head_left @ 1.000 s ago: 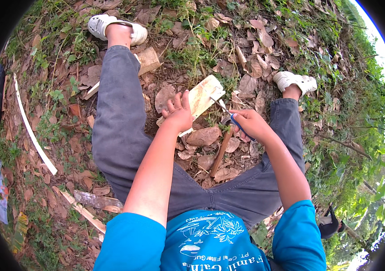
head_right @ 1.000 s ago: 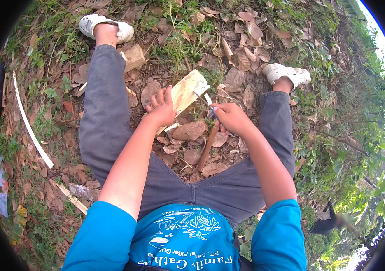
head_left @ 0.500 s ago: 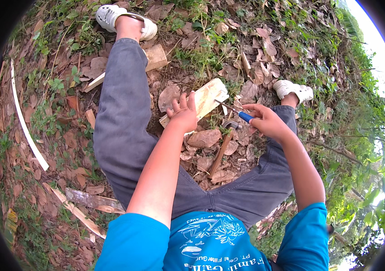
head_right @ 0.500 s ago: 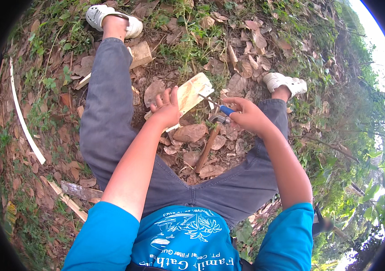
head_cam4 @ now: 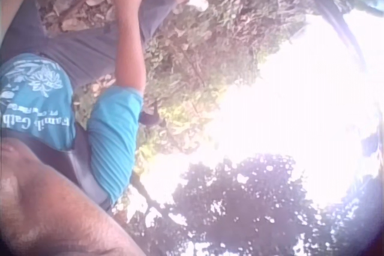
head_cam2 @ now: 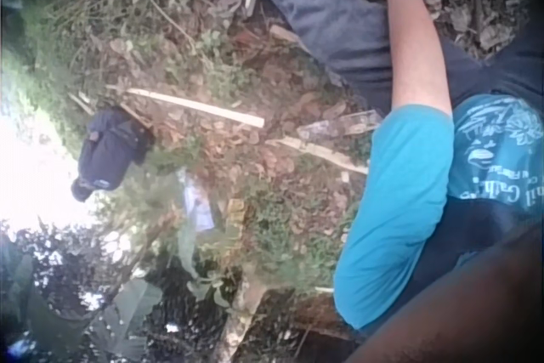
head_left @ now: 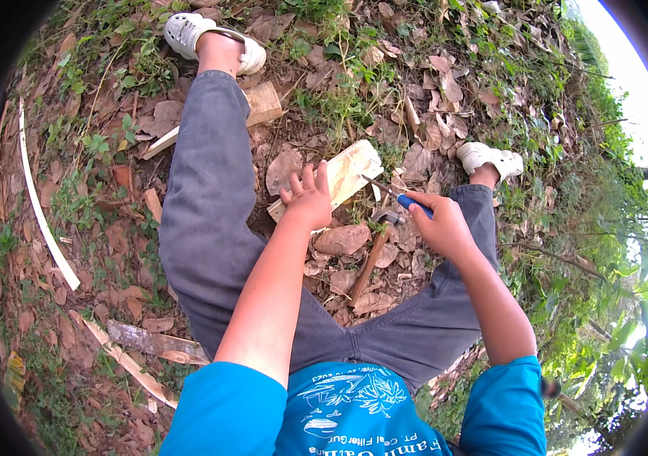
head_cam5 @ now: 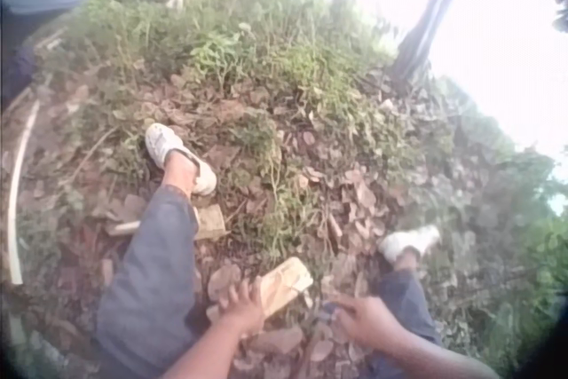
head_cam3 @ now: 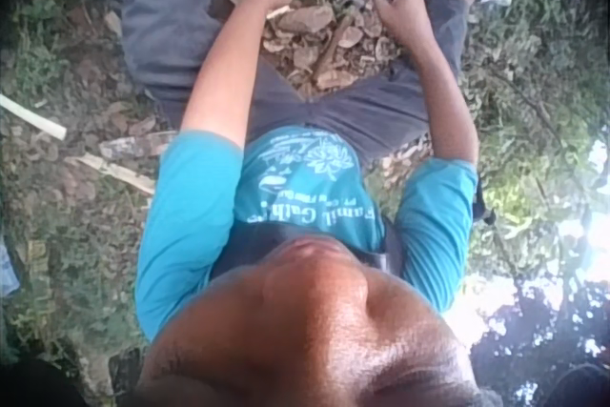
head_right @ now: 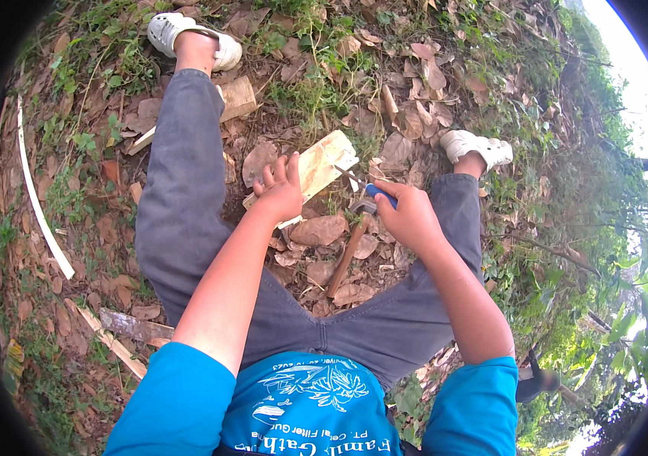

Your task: The person sits on the ground and uses a chisel and hammer to carve a small piece of wood. They repeatedly strike the chisel to remove wood shavings and shape the block.

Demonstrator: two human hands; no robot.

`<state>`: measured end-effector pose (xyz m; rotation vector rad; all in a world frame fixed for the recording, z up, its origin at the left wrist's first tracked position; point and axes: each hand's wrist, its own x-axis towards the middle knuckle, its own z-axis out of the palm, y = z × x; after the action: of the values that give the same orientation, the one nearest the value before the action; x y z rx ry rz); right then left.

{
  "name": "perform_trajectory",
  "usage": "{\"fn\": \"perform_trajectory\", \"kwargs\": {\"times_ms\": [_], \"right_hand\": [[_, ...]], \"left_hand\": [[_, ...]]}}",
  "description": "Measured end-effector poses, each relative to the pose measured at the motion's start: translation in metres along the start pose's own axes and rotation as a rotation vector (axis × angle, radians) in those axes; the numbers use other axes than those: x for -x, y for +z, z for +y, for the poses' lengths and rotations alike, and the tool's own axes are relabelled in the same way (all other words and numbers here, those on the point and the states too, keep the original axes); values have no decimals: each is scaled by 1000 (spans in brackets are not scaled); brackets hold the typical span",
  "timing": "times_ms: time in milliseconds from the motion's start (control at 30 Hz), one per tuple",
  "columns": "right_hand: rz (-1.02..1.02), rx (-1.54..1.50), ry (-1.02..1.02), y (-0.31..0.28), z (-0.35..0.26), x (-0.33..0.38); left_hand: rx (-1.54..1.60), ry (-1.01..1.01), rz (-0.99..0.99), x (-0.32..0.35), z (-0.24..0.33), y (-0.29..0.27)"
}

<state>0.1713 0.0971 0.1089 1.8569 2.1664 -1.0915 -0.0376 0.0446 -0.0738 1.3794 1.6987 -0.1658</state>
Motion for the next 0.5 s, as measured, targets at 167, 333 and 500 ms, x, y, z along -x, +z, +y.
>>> {"fn": "perform_trajectory", "kwargs": {"times_ms": [167, 333, 500], "right_hand": [[10, 18, -88, 2, 6, -10], [-35, 132, -126, -3, -2, -28], [-12, 218, -38, 7, -24, -39]], "left_hand": [[68, 21, -16, 3, 1, -7], [32, 15, -26, 3, 3, -4], [2, 5, 12, 5, 5, 4]]}}
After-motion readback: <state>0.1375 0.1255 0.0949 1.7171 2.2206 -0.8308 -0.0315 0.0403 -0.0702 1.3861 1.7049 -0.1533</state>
